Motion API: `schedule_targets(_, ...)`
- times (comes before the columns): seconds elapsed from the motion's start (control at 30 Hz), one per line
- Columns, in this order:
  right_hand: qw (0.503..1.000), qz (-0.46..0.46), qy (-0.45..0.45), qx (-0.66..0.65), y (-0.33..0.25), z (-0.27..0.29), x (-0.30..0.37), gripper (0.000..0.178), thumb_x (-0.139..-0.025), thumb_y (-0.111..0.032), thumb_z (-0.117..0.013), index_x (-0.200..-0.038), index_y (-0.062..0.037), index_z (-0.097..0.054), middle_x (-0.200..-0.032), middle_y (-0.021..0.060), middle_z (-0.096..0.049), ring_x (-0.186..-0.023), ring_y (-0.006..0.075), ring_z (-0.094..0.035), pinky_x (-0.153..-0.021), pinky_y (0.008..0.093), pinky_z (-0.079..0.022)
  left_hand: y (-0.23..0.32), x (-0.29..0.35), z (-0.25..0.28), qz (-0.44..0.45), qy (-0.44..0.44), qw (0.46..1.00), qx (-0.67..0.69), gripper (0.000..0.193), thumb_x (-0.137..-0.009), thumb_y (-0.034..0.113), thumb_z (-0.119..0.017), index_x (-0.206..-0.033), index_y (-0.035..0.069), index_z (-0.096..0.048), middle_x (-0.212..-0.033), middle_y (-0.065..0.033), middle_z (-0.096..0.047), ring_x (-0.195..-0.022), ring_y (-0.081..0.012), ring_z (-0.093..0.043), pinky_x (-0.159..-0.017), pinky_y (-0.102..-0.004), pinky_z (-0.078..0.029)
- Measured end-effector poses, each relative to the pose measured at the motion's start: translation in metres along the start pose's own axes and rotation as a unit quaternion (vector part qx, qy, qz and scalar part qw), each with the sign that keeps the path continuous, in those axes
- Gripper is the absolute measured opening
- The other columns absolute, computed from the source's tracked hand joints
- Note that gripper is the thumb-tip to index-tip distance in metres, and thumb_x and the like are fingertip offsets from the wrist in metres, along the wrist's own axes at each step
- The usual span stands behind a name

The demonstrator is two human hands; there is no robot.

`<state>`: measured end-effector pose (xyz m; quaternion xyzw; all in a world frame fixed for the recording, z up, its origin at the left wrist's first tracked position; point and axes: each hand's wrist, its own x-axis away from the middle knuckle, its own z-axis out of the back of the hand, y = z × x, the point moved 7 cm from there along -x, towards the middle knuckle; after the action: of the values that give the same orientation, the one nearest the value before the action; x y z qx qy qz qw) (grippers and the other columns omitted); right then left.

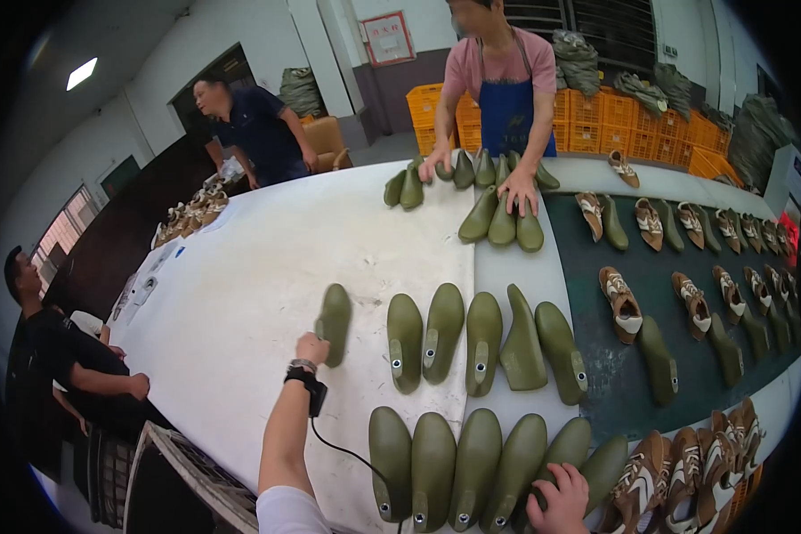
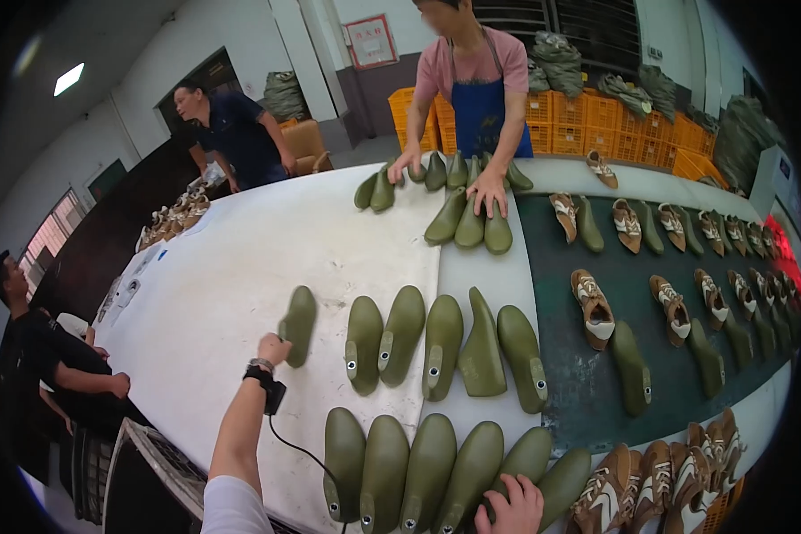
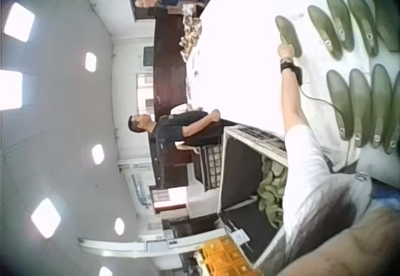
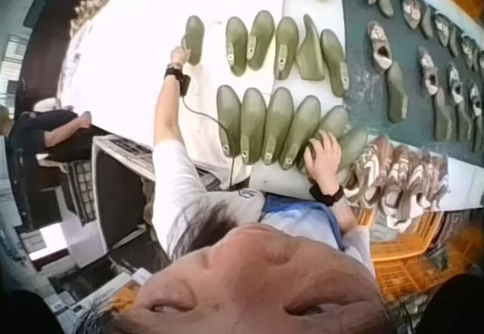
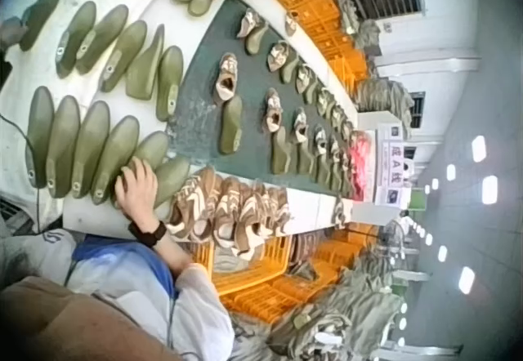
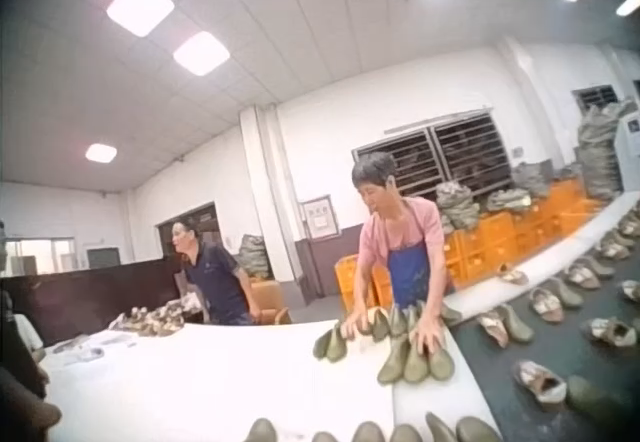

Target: Organizing shoes and green shoe lasts on a production line table.

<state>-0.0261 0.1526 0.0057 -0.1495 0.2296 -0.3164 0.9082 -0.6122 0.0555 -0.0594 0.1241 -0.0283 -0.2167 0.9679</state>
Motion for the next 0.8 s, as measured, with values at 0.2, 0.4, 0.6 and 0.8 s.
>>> schedule_targets(0.2, 0.999, 0.031, 0.039, -0.002, 0.019, -0.028, 0.013, 0.024, -0.067, -0.025, -0.067, -0.087, -0.0121, -0.066, -0.113, 0.0121, -0.056, -0.109, 0.0338, -0.048, -0.090, 0.0463, -0.039, 0.064, 0.092, -0.041, -0.089, -0.105, 0.988, 0.072, 0.042, -0.072, 0.037, -0.066, -0.077, -0.005, -0.067, -0.076, -0.0209, -0.067, -0.069, -0.0313, -0.068, -0.069, -0.0379, -0.054)
schedule_targets(0.4, 0.997, 0.051, 0.045, -0.035, 0.021, -0.040, 0.015, 0.020, -0.070, -0.026, -0.064, -0.083, -0.0120, -0.069, -0.112, 0.0110, -0.058, -0.110, 0.0334, -0.049, -0.088, 0.0467, -0.039, 0.096, 0.156, 0.013, -0.178, -0.093, 0.980, 0.005, 0.054, -0.074, 0.039, -0.066, -0.108, -0.002, -0.060, -0.106, -0.0233, -0.063, -0.099, -0.0351, -0.061, -0.085, -0.0416, -0.049)
schedule_targets(0.6, 0.994, 0.070, 0.056, -0.056, 0.034, -0.026, 0.026, 0.018, -0.072, -0.024, -0.063, -0.082, -0.0111, -0.069, -0.114, 0.0108, -0.059, -0.109, 0.0320, -0.050, -0.089, 0.0458, -0.039, 0.227, 0.338, 0.097, -0.418, -0.186, 0.888, 0.055, 0.056, -0.087, 0.034, -0.060, -0.130, 0.002, -0.046, -0.115, -0.0221, -0.060, -0.104, -0.0352, -0.059, -0.088, -0.0387, -0.048)
schedule_targets(0.8, 0.990, 0.062, 0.069, -0.109, 0.050, -0.020, 0.039, 0.020, -0.072, -0.022, -0.064, -0.087, -0.0103, -0.068, -0.117, 0.0112, -0.058, -0.112, 0.0325, -0.050, -0.092, 0.0453, -0.039, 0.279, 0.508, 0.051, -0.566, -0.078, 0.812, 0.119, 0.065, -0.082, 0.035, -0.067, -0.132, 0.003, -0.042, -0.129, -0.0209, -0.046, -0.121, -0.0397, -0.042, -0.100, -0.0430, -0.038)
